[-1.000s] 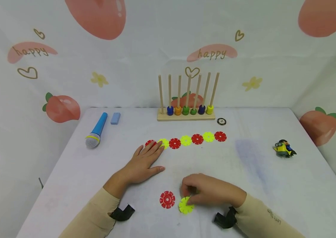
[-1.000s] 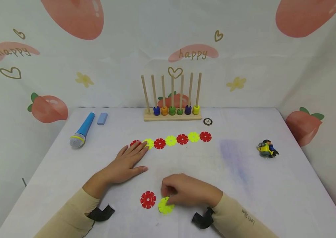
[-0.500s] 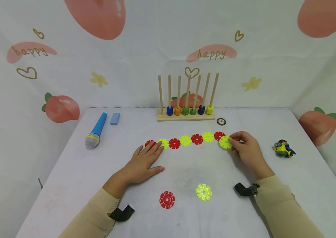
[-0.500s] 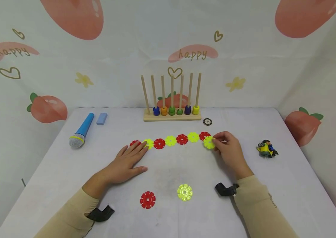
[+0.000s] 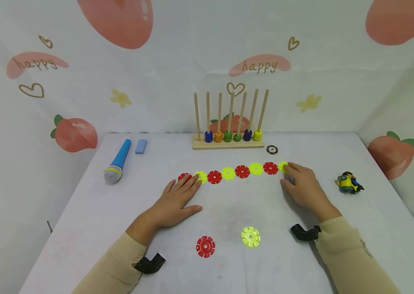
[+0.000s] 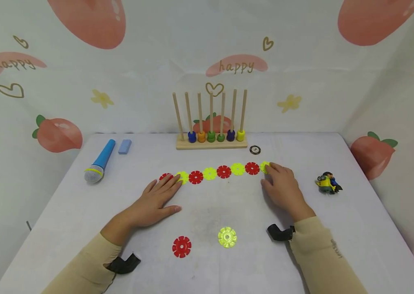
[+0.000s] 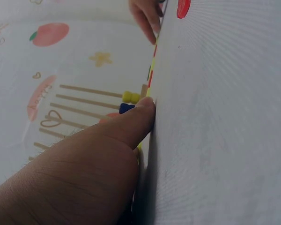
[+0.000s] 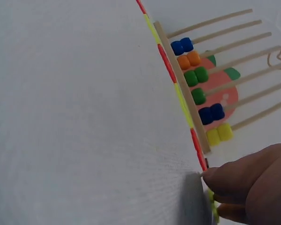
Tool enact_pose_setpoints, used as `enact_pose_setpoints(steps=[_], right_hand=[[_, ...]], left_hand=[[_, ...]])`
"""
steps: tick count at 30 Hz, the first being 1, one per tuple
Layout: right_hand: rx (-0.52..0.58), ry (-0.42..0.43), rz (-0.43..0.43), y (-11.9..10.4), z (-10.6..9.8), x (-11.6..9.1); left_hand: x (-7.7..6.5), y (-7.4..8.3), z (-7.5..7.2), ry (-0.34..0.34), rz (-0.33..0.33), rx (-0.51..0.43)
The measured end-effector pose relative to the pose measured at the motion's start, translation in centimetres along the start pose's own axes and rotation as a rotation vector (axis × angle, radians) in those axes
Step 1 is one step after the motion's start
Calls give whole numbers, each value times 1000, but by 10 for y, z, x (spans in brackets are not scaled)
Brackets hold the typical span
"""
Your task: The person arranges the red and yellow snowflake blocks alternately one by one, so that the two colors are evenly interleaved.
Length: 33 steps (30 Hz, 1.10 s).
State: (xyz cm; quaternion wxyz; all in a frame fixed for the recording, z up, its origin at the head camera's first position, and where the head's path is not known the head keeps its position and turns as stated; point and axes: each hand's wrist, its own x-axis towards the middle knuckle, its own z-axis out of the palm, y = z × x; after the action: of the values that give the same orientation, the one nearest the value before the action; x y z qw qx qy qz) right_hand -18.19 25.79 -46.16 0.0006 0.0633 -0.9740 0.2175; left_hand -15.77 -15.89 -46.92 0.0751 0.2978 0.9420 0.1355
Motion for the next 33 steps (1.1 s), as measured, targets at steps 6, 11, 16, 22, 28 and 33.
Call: enact_pose_setpoints(steps=[6, 11, 16, 22, 28, 33], right_hand=[[-132, -102, 33, -6, -1, -4], [-130, -101, 49, -8, 1, -5], [-120, -69, 37, -6, 2, -4], [-139, -100, -3, -2, 1, -3], [-167, -102, 30, -5, 2, -4], [-139, -86, 31, -6, 6, -5]], left_hand=[[0, 1, -1, 3, 3, 7], [0, 2, -2, -12, -8, 10], [0, 2, -3, -6, -8, 6], [0, 1, -1, -1, -2, 2], [1, 0, -1, -4, -4, 10], [0, 1, -2, 0, 2, -10]])
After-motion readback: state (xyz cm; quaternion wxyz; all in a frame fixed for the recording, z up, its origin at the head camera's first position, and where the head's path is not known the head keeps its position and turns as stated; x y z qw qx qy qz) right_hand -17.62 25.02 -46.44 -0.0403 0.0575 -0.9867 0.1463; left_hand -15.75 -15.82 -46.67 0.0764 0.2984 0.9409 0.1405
